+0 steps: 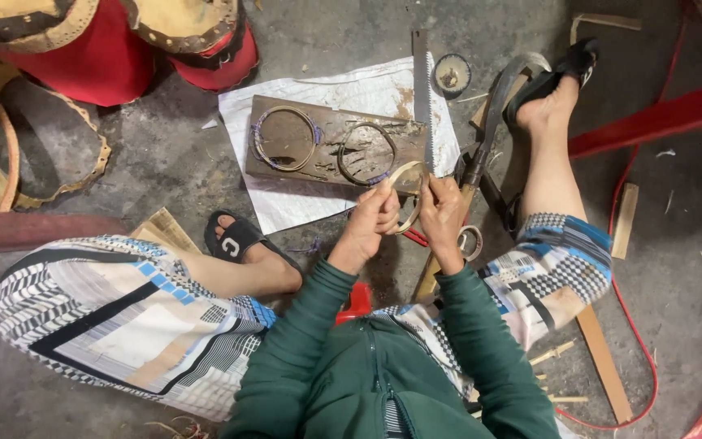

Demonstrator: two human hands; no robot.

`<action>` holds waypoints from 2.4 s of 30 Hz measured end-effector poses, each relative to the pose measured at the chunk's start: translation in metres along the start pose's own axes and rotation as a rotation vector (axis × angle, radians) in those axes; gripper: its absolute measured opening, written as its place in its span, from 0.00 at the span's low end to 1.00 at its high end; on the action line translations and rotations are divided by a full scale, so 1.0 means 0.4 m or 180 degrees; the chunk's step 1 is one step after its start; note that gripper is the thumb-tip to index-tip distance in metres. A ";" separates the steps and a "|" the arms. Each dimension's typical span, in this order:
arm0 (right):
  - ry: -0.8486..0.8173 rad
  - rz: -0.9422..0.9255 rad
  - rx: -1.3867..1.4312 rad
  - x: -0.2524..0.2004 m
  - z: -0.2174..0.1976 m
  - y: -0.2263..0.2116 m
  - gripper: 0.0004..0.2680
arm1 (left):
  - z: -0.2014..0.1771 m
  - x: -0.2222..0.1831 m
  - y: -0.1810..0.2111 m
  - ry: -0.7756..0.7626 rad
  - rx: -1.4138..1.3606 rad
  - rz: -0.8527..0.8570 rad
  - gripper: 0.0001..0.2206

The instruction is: Wrapping purple thread around a wooden ring, likely as part of drum assembly or repair.

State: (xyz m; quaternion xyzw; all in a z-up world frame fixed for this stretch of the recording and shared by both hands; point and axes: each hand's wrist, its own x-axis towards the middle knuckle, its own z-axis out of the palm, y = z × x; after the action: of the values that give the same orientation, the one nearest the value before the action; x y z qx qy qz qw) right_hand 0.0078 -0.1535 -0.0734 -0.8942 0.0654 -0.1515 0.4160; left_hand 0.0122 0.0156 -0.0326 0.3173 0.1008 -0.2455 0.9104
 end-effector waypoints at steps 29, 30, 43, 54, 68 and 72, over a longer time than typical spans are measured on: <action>-0.0193 0.2587 0.3498 -0.038 0.064 -0.048 0.16 | 0.008 0.026 0.047 0.0229 -0.0490 0.1061 0.23; -0.0132 0.2493 0.3320 -0.035 0.056 -0.055 0.16 | 0.007 0.022 0.036 0.0210 -0.0456 0.1030 0.23; -0.0463 0.1873 0.2348 -0.008 -0.042 -0.156 0.21 | 0.018 0.014 -0.029 0.0191 0.0310 0.1152 0.26; 0.0119 0.0453 0.0189 -0.012 -0.035 -0.111 0.03 | 0.023 0.010 -0.070 0.0327 0.1106 0.1242 0.25; 0.0705 0.1761 0.1617 -0.046 0.120 -0.015 0.07 | -0.037 0.033 -0.124 0.0543 0.0986 0.0840 0.25; 0.0670 0.2258 0.1950 -0.050 0.146 0.048 0.07 | -0.030 0.020 -0.096 0.0673 0.0604 0.0667 0.26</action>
State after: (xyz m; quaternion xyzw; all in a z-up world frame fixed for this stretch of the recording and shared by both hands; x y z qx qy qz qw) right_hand 0.0080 -0.1187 -0.1281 -0.6329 0.3605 -0.1023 0.6775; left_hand -0.0009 -0.0058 -0.0648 0.4347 0.1387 -0.1230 0.8813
